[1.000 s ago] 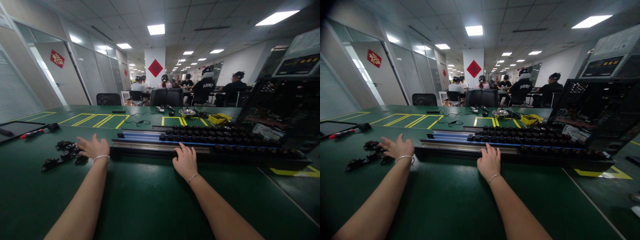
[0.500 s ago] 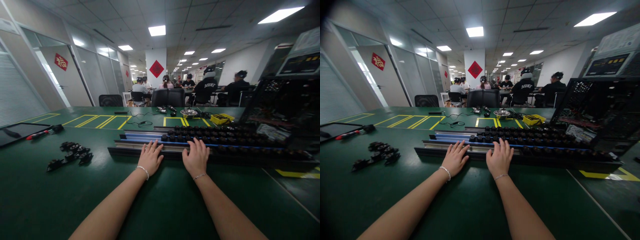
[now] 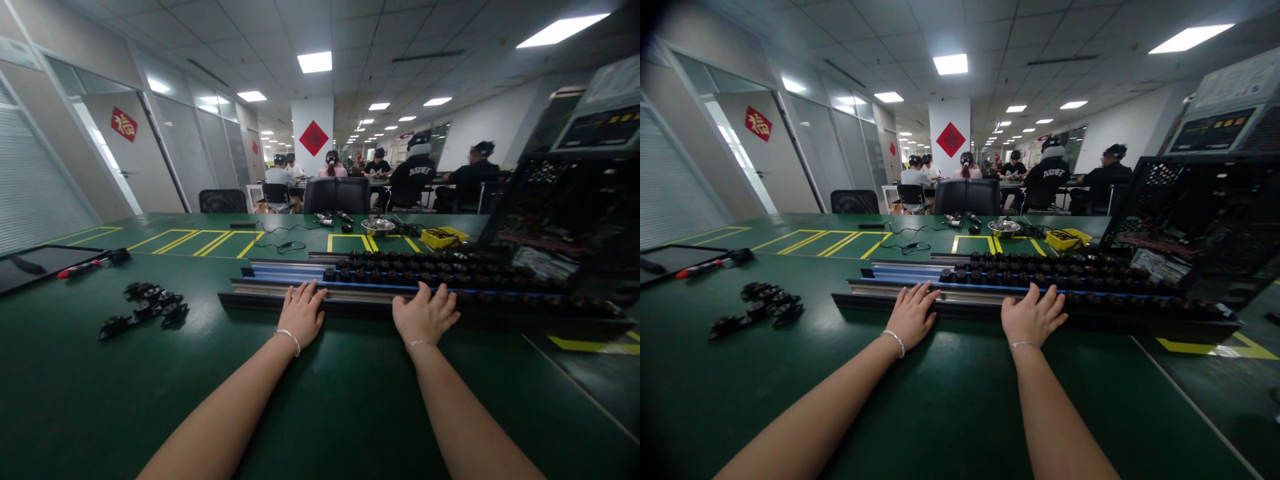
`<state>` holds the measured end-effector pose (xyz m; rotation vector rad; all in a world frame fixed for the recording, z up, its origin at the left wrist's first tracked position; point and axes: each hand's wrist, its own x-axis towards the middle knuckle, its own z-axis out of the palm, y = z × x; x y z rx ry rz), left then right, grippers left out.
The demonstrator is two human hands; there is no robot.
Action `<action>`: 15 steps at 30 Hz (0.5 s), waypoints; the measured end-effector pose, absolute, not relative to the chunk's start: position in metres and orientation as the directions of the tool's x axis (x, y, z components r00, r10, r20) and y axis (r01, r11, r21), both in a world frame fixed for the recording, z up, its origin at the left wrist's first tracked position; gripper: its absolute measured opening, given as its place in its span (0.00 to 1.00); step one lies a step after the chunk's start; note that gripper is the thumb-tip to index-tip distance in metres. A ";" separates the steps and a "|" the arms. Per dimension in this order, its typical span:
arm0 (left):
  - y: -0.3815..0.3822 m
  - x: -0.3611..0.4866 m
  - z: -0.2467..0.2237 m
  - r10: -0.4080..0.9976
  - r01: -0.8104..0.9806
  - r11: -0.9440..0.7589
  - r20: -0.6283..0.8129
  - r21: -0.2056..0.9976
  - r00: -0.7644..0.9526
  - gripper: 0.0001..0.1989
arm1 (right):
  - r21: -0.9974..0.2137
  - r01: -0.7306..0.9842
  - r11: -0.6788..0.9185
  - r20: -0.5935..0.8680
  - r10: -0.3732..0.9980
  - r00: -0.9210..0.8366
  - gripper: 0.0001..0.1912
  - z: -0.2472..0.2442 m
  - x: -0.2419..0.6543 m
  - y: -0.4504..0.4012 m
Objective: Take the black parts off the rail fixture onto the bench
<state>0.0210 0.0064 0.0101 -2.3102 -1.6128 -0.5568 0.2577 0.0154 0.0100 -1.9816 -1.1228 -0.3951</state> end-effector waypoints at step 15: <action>0.007 0.021 0.011 0.841 0.937 -0.349 0.445 0.012 0.308 0.23 | -0.615 0.750 -0.244 0.575 0.512 0.638 0.26 0.017 0.258 0.014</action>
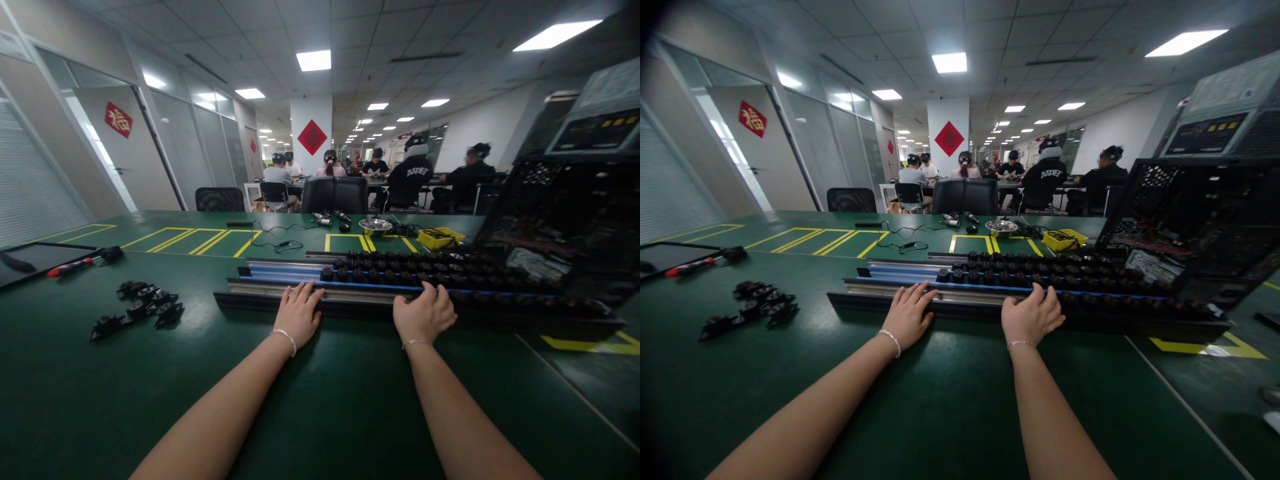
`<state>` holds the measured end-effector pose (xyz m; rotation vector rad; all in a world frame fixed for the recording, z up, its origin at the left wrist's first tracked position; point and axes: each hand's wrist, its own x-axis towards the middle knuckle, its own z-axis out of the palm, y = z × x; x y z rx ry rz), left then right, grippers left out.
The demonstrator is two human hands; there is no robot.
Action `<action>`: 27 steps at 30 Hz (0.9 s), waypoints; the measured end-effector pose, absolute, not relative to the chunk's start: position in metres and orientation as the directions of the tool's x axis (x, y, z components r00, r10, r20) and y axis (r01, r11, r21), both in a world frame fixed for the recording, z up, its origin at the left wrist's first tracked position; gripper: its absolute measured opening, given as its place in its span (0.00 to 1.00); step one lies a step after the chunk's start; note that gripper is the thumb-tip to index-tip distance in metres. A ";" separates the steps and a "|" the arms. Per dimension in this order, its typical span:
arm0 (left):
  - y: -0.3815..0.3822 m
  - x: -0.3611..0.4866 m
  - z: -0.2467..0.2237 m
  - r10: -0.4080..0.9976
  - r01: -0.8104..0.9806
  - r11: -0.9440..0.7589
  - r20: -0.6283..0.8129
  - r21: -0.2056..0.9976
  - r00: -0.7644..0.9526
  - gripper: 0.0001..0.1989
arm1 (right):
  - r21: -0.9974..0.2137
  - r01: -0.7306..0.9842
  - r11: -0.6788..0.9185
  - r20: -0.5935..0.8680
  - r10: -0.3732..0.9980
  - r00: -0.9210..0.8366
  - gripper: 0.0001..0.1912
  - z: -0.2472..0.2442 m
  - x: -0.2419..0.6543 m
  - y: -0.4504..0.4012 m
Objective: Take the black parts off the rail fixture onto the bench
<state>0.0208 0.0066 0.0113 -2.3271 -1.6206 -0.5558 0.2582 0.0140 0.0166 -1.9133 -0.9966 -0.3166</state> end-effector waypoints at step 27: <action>0.006 0.022 0.013 0.842 0.937 -0.350 0.442 0.012 0.309 0.25 | -0.626 0.761 -0.169 0.573 0.563 0.596 0.28 0.013 0.257 0.018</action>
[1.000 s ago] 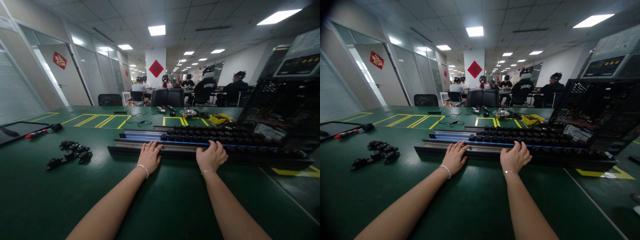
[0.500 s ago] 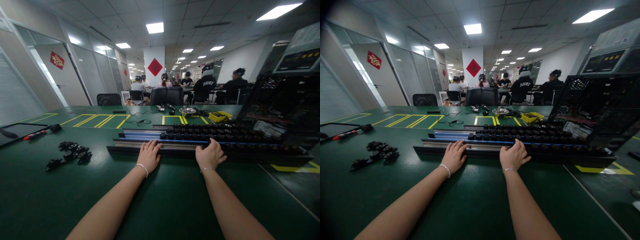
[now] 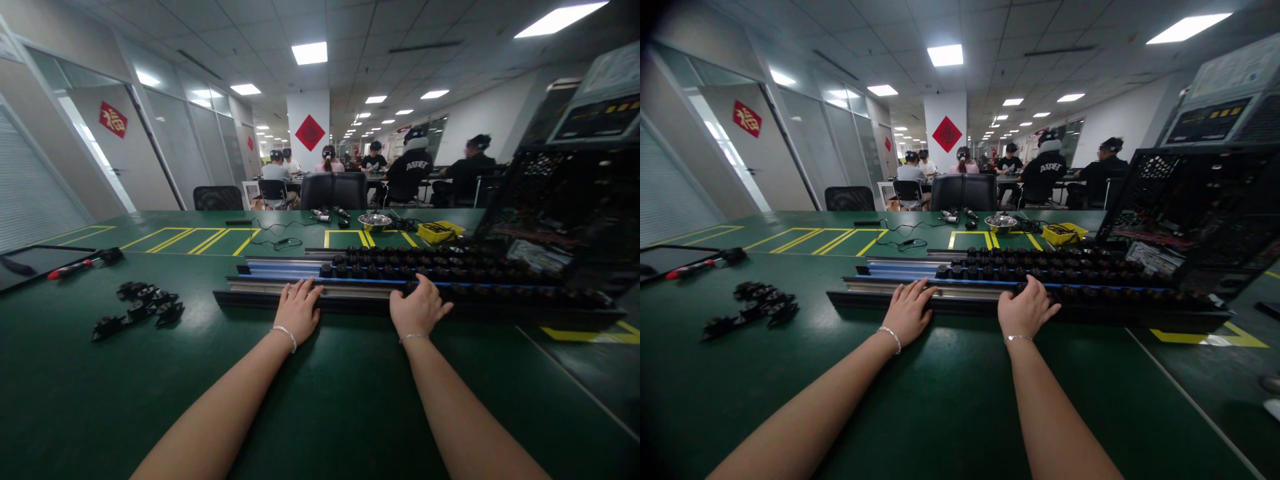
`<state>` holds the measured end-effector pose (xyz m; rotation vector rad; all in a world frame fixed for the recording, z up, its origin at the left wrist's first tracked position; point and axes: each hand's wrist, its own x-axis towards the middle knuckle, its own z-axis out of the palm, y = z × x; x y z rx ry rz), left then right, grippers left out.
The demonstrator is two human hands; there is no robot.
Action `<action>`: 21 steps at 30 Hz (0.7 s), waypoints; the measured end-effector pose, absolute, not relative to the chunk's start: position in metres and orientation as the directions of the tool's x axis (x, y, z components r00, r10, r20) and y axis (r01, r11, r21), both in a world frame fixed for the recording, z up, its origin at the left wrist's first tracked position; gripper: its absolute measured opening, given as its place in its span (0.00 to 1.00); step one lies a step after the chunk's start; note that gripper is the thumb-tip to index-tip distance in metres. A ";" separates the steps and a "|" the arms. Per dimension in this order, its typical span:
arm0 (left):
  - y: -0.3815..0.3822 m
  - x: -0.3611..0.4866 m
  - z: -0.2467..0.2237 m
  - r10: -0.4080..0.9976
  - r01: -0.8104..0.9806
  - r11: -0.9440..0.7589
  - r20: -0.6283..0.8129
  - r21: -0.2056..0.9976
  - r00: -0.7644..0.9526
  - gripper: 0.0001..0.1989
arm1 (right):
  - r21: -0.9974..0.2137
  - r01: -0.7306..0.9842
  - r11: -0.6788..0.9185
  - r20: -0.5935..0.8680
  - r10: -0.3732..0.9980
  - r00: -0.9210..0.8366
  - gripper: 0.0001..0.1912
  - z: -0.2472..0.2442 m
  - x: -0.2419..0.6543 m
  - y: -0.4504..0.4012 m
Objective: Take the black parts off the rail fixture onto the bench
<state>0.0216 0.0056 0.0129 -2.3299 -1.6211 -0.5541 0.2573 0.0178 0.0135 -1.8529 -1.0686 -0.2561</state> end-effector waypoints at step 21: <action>0.006 0.021 0.012 0.839 0.935 -0.354 0.442 0.002 0.316 0.25 | -0.596 0.798 -0.087 0.588 0.630 0.508 0.26 0.015 0.250 0.016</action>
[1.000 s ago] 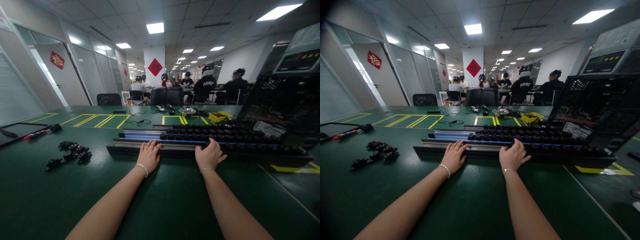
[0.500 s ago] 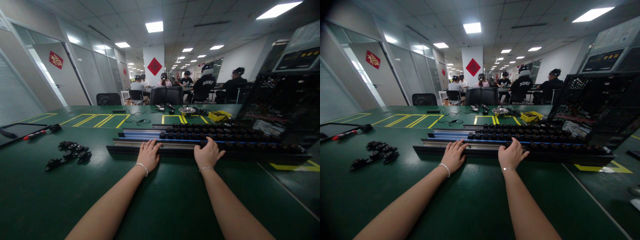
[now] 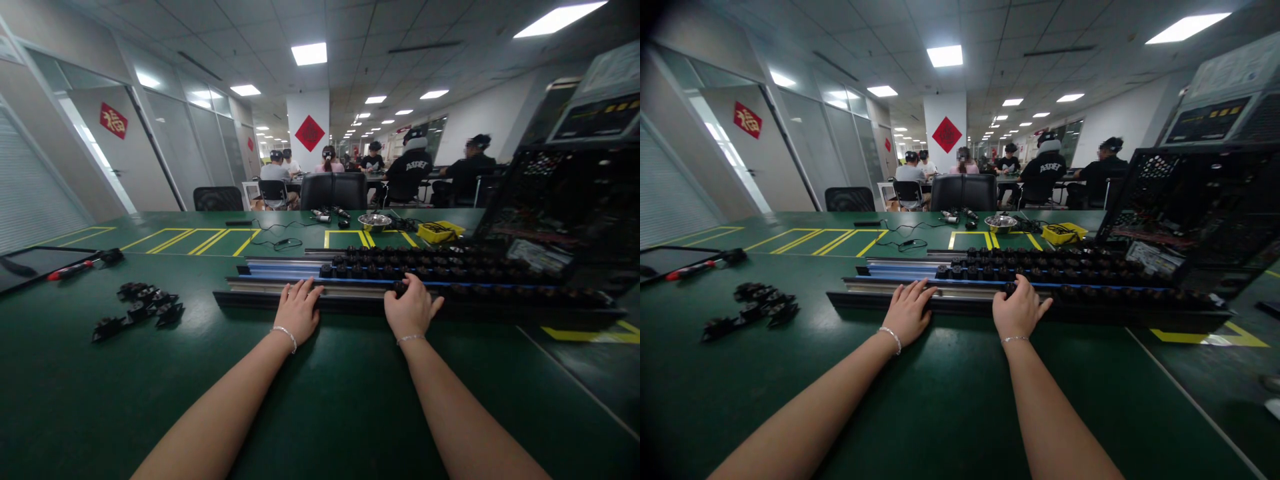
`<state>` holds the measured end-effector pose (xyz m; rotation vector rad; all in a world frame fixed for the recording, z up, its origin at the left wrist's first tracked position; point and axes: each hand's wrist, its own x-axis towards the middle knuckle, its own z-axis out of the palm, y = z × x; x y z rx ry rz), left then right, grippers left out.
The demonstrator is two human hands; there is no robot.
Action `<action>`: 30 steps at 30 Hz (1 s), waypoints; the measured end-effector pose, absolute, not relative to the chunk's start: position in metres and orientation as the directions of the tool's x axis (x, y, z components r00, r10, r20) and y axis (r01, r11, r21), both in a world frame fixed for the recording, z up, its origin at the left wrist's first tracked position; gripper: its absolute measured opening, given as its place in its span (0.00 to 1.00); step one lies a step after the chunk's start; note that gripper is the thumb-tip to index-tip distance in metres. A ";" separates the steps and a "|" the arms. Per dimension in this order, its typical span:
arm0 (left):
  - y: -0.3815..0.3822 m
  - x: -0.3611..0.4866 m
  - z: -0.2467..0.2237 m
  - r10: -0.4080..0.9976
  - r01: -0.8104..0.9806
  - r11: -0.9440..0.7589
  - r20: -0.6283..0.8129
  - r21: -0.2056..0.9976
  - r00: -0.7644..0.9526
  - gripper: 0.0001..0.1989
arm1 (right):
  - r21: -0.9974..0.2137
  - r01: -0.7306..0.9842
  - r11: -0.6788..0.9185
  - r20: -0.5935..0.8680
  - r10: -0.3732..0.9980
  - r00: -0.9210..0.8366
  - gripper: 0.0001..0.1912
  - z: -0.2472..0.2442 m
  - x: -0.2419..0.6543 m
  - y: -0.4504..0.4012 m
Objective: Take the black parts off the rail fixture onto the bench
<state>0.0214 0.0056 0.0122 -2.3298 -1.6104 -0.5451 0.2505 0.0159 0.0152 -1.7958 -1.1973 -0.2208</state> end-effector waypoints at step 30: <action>0.005 0.021 0.013 0.842 0.937 -0.349 0.438 -0.003 0.315 0.26 | -0.494 0.869 0.013 0.644 0.678 0.356 0.20 0.014 0.239 0.013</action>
